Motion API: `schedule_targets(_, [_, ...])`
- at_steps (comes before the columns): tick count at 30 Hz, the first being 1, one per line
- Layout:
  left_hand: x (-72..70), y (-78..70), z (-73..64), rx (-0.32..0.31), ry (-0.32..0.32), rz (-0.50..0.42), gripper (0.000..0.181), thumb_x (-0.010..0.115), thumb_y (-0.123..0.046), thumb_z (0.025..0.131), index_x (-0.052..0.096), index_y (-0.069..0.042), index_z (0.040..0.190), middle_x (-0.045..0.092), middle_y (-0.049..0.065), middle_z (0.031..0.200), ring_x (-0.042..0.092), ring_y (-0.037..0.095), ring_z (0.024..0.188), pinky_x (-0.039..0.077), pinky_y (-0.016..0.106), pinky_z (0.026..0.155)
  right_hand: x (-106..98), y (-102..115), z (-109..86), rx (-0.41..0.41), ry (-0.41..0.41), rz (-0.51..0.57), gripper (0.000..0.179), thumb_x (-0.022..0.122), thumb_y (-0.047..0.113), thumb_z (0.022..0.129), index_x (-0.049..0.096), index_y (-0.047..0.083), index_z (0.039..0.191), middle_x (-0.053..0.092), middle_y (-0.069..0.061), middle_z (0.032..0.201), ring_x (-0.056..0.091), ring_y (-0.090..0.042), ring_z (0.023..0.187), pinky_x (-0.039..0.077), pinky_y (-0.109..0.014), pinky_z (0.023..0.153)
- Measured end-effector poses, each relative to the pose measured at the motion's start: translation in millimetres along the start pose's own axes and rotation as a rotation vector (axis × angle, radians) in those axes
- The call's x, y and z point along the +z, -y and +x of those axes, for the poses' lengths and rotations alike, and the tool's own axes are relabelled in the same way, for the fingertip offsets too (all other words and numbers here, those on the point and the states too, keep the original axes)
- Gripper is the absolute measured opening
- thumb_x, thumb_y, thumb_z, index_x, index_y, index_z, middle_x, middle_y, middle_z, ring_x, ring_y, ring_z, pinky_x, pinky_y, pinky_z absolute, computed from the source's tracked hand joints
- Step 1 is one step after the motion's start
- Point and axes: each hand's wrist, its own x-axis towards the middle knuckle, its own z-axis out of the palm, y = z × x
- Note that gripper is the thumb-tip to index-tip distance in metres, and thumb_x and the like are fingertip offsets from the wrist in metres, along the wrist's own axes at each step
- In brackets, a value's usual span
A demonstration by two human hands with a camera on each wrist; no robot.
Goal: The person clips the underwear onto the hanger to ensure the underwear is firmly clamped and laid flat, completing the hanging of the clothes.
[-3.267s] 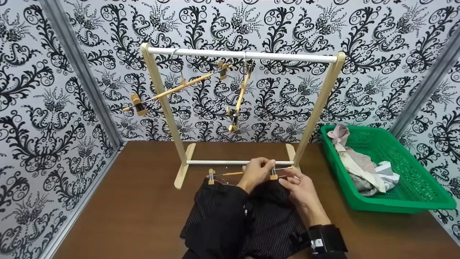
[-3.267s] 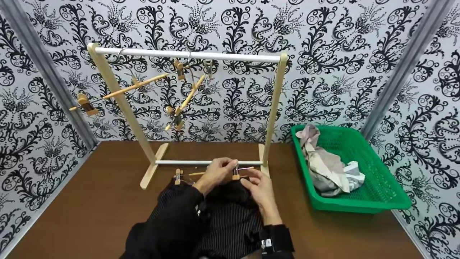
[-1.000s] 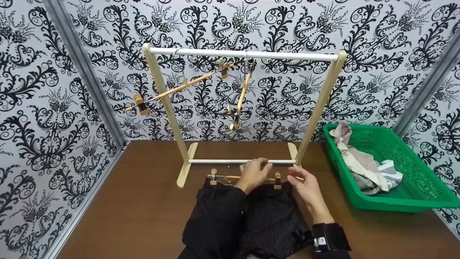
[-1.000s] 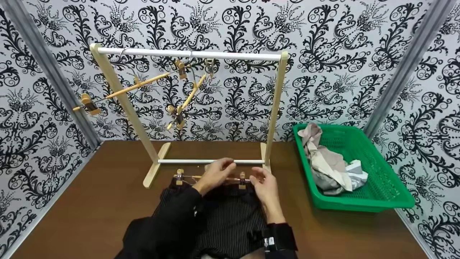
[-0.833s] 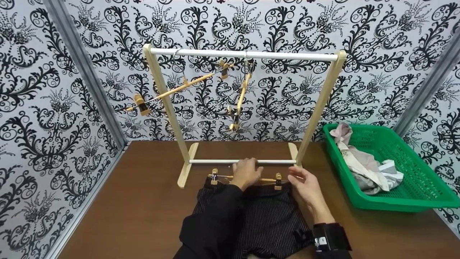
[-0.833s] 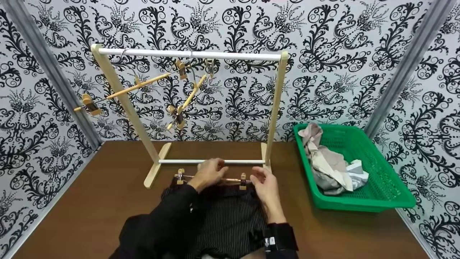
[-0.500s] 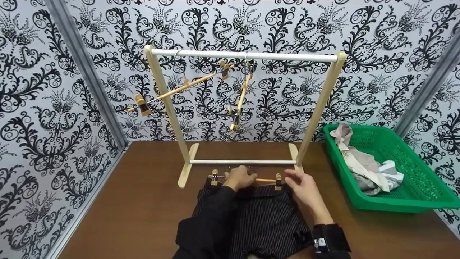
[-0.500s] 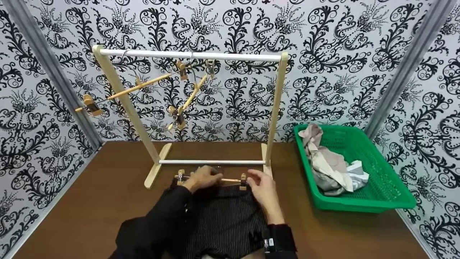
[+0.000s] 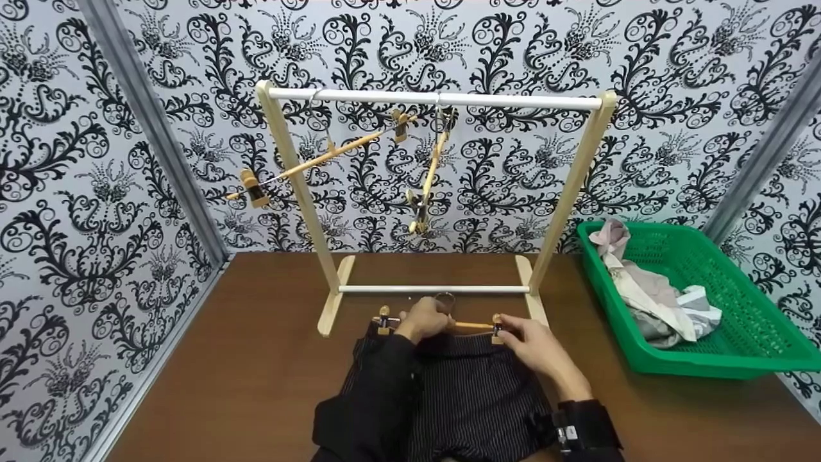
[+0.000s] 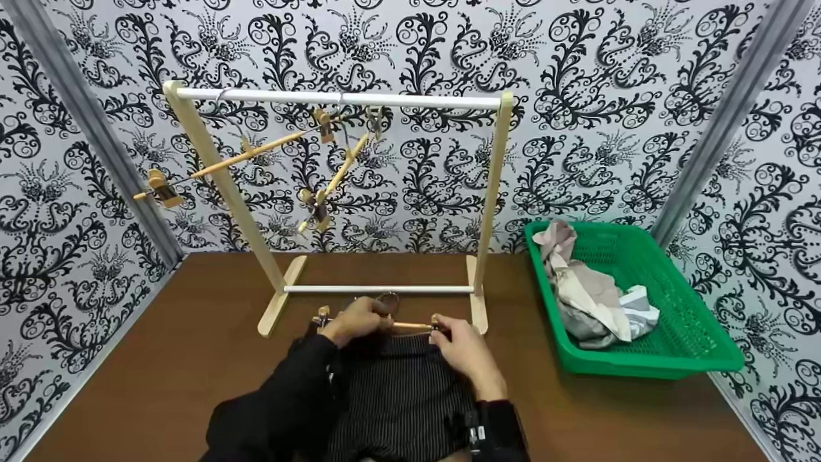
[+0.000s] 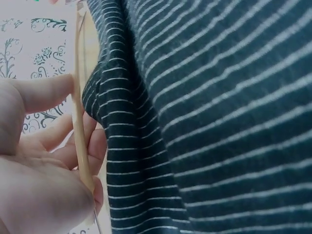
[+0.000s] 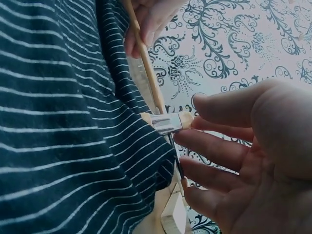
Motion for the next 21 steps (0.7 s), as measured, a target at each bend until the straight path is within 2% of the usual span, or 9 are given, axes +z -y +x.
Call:
schedule_targets(5, [2.1, 0.0, -3.3, -0.003, -0.035, -0.028, 0.025, 0.083, -0.012, 0.074, 0.076, -0.005, 0.097, 0.074, 0.002, 0.094, 0.064, 0.025, 0.094, 0.027, 0.058, 0.096, 3, -1, -0.7, 0.020, 0.043, 0.009, 0.042, 0.063, 0.010, 0.100, 0.056, -0.010, 0.137, 0.059, -0.026, 0.136, 0.055, -0.041, 0.127, 0.039, -0.055, 0.108])
schedule_targets(8, [5.0, 1.2, -3.5, 0.011, -0.066, -0.036, 0.028, 0.084, -0.010, 0.073, 0.073, -0.006, 0.099, 0.074, 0.000, 0.089, 0.065, 0.024, 0.093, 0.028, 0.057, 0.096, 3, -1, -1.4, 0.018, 0.054, 0.011, 0.043, 0.062, 0.010, 0.100, 0.055, -0.011, 0.138, 0.057, -0.027, 0.138, 0.053, -0.042, 0.128, 0.038, -0.055, 0.108])
schedule_targets(14, [12.0, 5.3, -3.9, 0.095, -0.136, -0.022, 0.029, 0.084, -0.009, 0.078, 0.068, -0.009, 0.102, 0.075, -0.003, 0.088, 0.067, 0.019, 0.089, 0.028, 0.051, 0.093, 4, 0, -1.8, 0.010, 0.043, 0.008, 0.043, 0.063, 0.009, 0.099, 0.056, -0.010, 0.137, 0.059, -0.027, 0.136, 0.054, -0.042, 0.127, 0.038, -0.056, 0.108])
schedule_targets(17, [13.5, 3.9, -6.6, 0.150, -0.175, 0.033, 0.027, 0.082, -0.008, 0.080, 0.067, -0.009, 0.101, 0.074, -0.002, 0.087, 0.067, 0.019, 0.087, 0.028, 0.049, 0.091, 5, 0, -2.1, 0.003, 0.055, -0.003, 0.045, 0.064, 0.010, 0.099, 0.055, -0.010, 0.138, 0.058, -0.027, 0.137, 0.053, -0.043, 0.128, 0.038, -0.056, 0.108])
schedule_targets(21, [15.5, -1.5, -11.5, 0.169, -0.204, 0.170, 0.020, 0.079, -0.009, 0.083, 0.064, -0.011, 0.096, 0.069, -0.005, 0.080, 0.066, 0.020, 0.082, 0.033, 0.047, 0.090, 7, -1, -2.7, -0.021, 0.080, -0.016, 0.046, 0.065, 0.011, 0.099, 0.054, -0.011, 0.138, 0.057, -0.029, 0.137, 0.052, -0.045, 0.128, 0.038, -0.058, 0.107])
